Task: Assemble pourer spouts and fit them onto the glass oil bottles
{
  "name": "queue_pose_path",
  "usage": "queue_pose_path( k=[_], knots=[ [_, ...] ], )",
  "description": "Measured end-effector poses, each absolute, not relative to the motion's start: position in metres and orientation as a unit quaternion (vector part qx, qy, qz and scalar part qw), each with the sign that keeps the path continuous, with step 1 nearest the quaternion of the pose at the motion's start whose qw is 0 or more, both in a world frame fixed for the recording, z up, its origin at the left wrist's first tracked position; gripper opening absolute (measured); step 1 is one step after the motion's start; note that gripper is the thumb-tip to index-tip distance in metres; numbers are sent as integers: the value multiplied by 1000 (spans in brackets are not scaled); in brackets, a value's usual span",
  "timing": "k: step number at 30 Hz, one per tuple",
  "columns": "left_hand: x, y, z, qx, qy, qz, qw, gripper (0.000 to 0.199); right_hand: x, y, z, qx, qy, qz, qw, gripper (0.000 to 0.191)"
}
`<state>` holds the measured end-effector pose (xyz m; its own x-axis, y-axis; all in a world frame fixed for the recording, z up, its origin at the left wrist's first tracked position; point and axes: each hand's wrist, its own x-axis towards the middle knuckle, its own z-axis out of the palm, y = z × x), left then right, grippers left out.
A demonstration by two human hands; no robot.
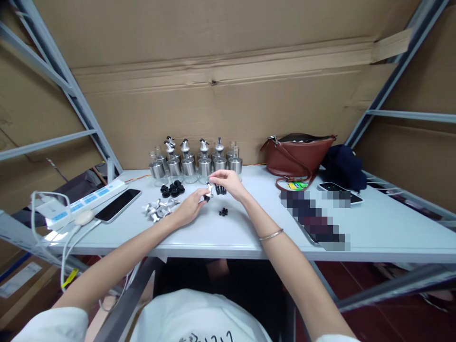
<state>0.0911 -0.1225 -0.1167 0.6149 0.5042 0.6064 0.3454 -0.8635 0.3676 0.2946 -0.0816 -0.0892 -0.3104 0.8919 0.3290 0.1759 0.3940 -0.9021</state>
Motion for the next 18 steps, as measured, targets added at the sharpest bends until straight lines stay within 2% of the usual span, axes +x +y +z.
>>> queue_pose_path(
  k=[18],
  knots=[
    [90,-124,-117,900,261,341,73,34,292,-85,-91,-376,-687,461,418,22]
  ],
)
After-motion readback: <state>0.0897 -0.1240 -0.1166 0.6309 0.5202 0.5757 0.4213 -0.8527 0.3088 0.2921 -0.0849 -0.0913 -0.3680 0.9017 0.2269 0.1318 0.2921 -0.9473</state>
